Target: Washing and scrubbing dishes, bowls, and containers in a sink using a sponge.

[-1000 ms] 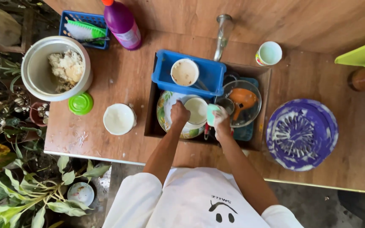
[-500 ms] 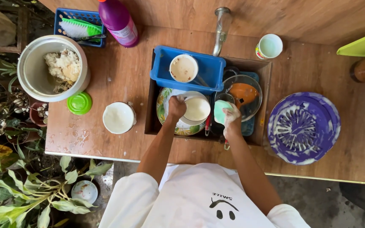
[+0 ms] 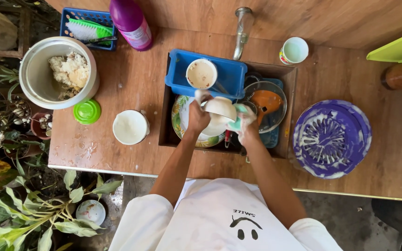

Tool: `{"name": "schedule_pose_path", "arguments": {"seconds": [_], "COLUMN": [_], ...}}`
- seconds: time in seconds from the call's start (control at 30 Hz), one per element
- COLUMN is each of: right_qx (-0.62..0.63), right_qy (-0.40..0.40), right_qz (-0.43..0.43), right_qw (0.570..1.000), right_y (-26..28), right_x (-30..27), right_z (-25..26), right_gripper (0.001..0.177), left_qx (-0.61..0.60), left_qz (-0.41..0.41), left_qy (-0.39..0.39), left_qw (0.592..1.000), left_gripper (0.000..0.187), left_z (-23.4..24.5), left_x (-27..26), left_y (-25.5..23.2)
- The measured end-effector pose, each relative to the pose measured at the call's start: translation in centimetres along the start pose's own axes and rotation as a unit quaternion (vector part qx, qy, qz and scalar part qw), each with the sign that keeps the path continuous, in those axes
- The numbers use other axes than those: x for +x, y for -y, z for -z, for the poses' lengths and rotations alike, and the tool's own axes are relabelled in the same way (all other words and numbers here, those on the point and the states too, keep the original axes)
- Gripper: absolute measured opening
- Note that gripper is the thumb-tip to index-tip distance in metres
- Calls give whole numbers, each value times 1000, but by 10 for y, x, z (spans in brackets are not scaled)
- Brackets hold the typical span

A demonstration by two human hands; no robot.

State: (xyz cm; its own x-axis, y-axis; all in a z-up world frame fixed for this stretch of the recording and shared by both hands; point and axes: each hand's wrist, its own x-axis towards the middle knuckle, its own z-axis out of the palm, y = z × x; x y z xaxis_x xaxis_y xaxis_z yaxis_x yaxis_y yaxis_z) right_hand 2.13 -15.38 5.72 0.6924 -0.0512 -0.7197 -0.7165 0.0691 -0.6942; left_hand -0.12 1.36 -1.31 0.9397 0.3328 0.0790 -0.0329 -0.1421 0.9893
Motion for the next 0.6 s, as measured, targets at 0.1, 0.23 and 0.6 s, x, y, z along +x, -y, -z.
{"name": "schedule_pose_path", "arguments": {"seconds": [0.1, 0.23, 0.6], "right_qx": [4, 32, -260], "right_qy": [-29, -7, -83], "right_qz": [13, 35, 611], "right_qw": [999, 999, 743], "right_y": [21, 23, -16], "right_x": [-6, 2, -3], "right_z": [-5, 0, 11], "right_gripper": [34, 33, 32], "left_qx": [69, 140, -67], "left_qz": [-48, -120, -13], "left_qy": [81, 114, 19], "left_qw": [993, 976, 997], "left_gripper": [59, 63, 61], "left_z": [10, 15, 4], "left_x": [5, 7, -3], "left_y": [-30, -23, 18]}}
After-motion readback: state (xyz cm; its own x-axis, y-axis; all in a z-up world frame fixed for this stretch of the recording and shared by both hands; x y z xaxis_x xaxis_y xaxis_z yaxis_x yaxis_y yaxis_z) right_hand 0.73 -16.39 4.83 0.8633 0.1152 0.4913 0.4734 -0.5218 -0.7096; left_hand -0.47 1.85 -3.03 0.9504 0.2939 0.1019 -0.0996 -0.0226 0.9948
